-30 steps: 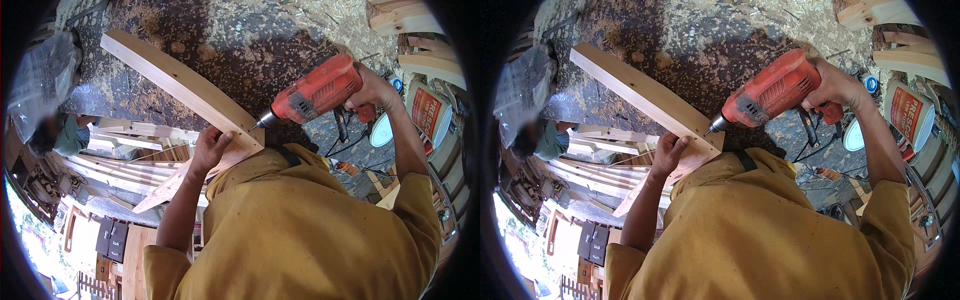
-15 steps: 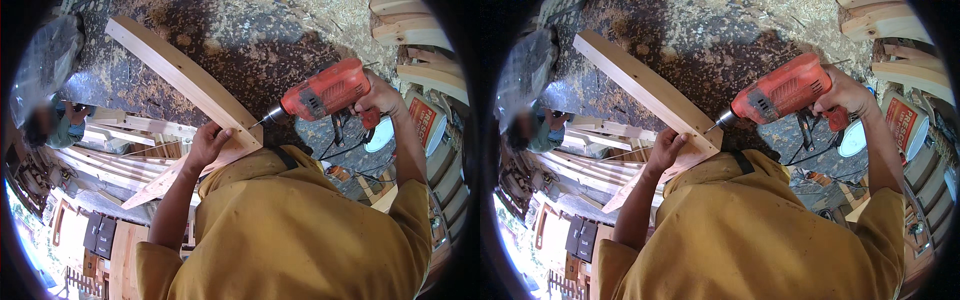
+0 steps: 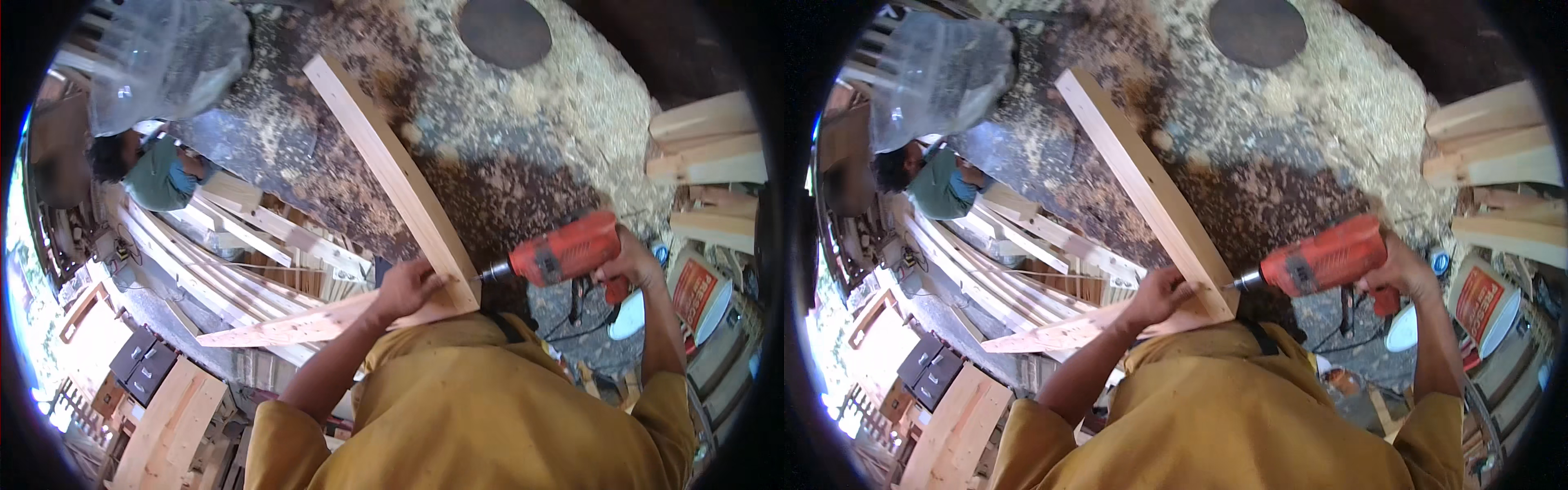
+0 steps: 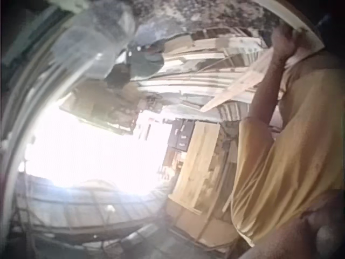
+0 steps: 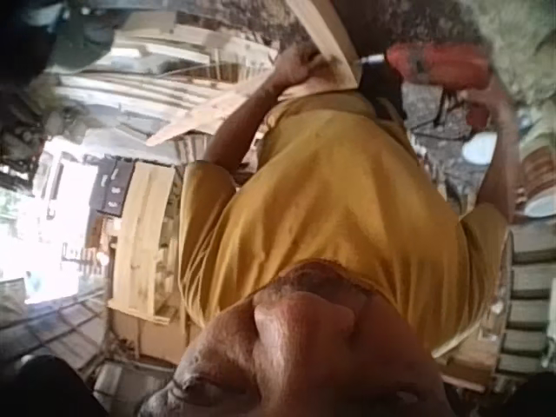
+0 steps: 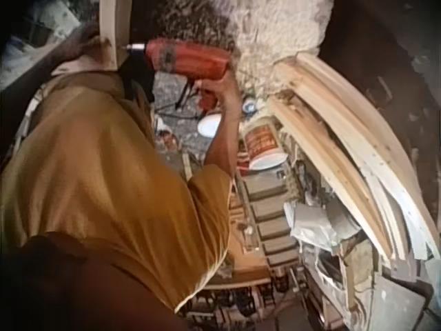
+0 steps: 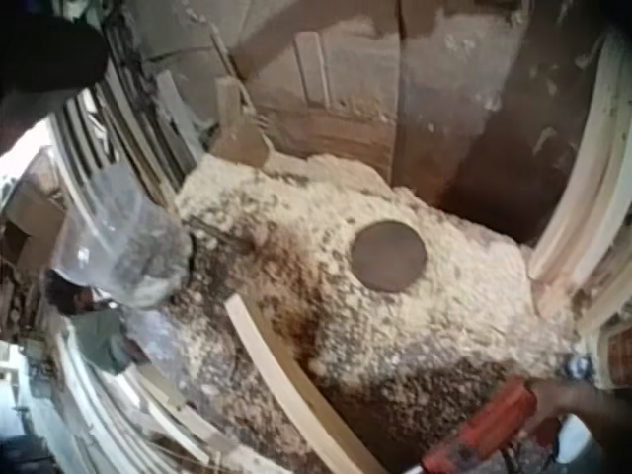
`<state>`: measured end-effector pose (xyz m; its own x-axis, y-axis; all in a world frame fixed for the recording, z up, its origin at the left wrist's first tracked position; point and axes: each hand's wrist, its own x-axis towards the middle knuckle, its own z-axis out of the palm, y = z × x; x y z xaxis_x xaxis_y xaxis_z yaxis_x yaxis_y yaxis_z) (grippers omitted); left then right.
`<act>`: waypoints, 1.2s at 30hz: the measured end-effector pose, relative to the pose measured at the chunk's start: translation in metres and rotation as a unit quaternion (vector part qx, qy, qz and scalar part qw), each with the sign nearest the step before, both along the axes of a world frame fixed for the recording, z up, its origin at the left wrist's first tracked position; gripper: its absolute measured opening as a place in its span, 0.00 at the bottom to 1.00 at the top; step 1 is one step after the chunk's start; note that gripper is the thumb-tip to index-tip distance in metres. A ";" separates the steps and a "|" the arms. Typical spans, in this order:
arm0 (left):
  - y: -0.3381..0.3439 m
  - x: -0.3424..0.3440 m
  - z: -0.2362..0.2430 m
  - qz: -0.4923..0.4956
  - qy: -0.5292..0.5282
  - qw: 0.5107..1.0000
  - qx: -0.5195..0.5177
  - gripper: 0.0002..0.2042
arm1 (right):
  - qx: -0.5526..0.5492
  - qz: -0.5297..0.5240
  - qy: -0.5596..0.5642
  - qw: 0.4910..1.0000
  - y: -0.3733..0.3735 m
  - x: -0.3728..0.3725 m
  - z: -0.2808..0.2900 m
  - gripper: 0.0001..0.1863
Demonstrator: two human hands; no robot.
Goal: Assembling wooden boards into a frame using a hammer, nails, and a drill.
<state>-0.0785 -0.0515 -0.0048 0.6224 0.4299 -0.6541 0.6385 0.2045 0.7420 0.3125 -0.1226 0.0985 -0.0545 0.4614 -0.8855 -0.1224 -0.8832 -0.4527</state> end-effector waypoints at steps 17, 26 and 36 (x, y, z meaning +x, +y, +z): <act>0.004 -0.001 0.006 0.055 -0.052 0.996 -0.047 0.18 | 0.043 0.039 0.016 0.998 -0.001 -0.002 -0.007 0.36; 0.004 0.001 0.013 0.065 -0.091 0.991 -0.078 0.19 | 0.071 0.100 0.058 0.991 -0.011 0.024 -0.019 0.28; 0.004 0.001 0.007 0.048 -0.051 0.996 -0.061 0.18 | 0.045 0.094 0.015 0.994 -0.006 0.008 -0.016 0.29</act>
